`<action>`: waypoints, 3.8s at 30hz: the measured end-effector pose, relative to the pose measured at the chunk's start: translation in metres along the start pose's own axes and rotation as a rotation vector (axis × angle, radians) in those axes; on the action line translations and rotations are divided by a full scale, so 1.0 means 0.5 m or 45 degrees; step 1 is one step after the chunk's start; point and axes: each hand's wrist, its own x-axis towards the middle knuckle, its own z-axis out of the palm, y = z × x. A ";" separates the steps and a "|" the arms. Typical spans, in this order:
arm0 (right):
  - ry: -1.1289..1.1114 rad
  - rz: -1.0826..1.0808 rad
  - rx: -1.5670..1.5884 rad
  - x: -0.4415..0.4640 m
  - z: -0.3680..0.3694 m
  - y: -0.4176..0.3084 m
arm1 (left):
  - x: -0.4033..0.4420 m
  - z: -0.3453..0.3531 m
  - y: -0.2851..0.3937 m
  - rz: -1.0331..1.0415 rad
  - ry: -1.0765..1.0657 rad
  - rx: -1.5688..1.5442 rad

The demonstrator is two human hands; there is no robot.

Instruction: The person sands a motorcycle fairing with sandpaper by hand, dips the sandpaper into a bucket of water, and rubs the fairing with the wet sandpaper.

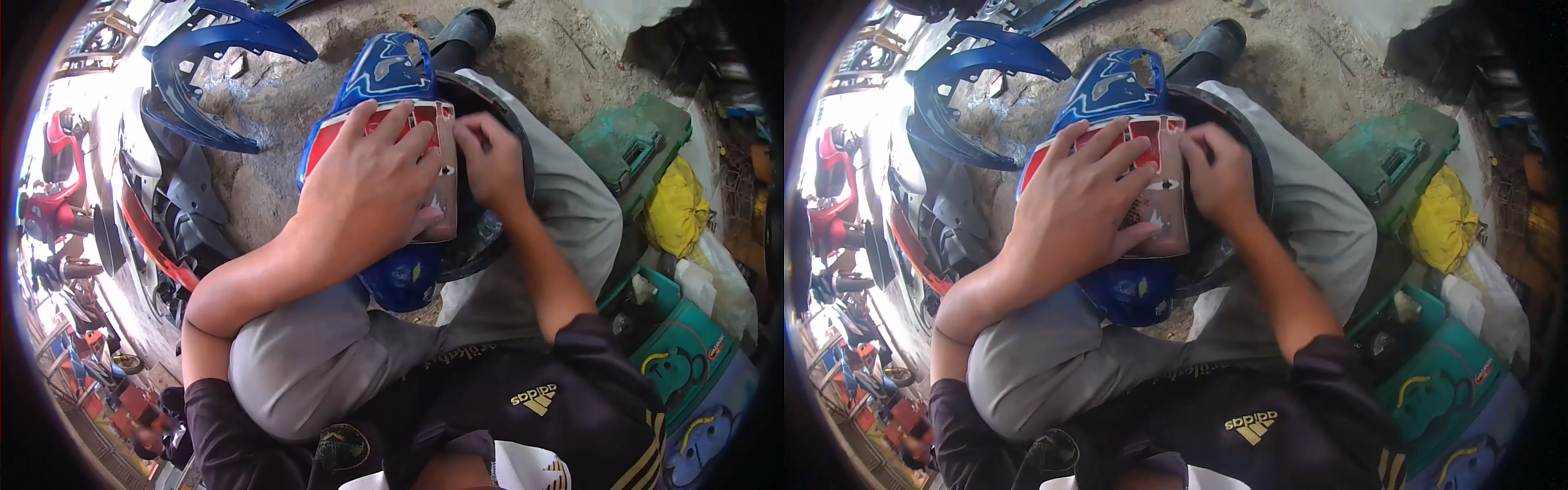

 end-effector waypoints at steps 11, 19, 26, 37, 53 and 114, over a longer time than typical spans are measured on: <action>0.055 -0.033 -0.034 -0.014 0.009 -0.005 | -0.004 0.008 -0.009 0.069 0.040 -0.038; 0.037 -0.005 0.085 0.054 0.026 0.011 | -0.007 0.007 -0.005 0.086 0.048 -0.083; -0.018 0.107 0.197 0.033 0.016 0.010 | 0.004 0.002 -0.006 0.036 -0.060 -0.064; -0.012 -0.027 0.074 0.069 0.026 0.006 | 0.013 -0.007 0.002 -0.033 -0.066 -0.072; -0.024 -0.213 -0.014 0.018 0.012 -0.047 | 0.004 -0.004 -0.002 0.062 -0.033 -0.046; -0.042 -0.292 -0.065 0.045 0.012 -0.059 | 0.009 -0.012 -0.004 0.026 -0.092 -0.112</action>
